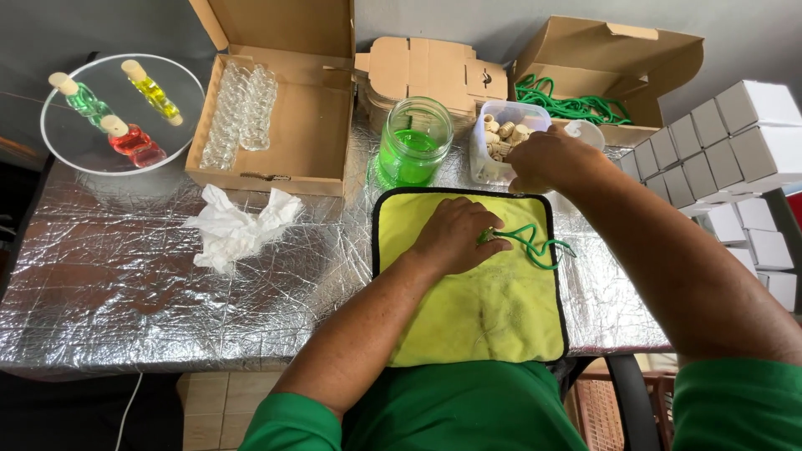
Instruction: The person is assembling perfume bottle caps by threading a green string through a small wooden piece on a workspace.
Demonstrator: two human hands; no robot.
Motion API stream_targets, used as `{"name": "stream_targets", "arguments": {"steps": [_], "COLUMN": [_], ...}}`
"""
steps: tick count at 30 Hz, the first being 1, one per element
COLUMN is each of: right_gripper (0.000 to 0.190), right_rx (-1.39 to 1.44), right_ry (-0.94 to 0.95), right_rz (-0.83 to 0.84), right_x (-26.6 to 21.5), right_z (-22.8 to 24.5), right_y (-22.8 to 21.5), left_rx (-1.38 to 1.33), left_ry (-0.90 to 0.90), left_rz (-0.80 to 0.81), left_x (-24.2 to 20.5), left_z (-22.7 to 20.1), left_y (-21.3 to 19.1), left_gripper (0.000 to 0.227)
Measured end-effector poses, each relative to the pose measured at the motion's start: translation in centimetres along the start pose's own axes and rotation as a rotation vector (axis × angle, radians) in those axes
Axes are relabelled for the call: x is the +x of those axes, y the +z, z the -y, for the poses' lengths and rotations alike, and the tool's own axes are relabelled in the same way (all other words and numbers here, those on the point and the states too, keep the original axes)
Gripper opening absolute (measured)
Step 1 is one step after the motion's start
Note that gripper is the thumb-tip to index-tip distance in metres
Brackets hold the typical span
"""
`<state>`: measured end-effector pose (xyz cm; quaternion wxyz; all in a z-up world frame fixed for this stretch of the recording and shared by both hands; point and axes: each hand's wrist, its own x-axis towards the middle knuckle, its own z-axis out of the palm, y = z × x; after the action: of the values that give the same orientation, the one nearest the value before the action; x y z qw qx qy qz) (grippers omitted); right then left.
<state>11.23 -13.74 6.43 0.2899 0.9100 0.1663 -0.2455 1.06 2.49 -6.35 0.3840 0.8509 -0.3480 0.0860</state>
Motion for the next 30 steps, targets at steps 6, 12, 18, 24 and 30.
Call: {"name": "stream_targets", "arguments": {"steps": [6,12,18,24,30], "right_gripper": [0.039,0.040,0.040,0.046,0.042], "right_rx": [0.024,0.080,0.040,0.017,-0.053], "right_ry": [0.007,0.020,0.020,0.027,0.018], "right_rz": [0.008,-0.044,-0.015,0.061,0.054], "right_x": [0.0,-1.3,-0.5,-1.3,-0.3], "right_z": [0.3,0.8,0.6,1.1,0.8], "right_y": [-0.4,-0.8,-0.3,-1.9,-1.4], "left_rx": [-0.006,-0.002,0.000,0.000,-0.001], "left_ry": [-0.008,-0.019,-0.022,-0.010,-0.039], "left_rz": [0.017,0.057,0.032,0.039,0.065], "left_x": [0.1,0.1,0.1,0.1,0.2], "left_z": [-0.8,-1.3,-0.5,-0.3,-0.7], "left_y": [-1.4,-2.3,-1.6,-1.4,-1.7], "left_gripper": [0.041,0.041,0.039,0.040,0.038]}}
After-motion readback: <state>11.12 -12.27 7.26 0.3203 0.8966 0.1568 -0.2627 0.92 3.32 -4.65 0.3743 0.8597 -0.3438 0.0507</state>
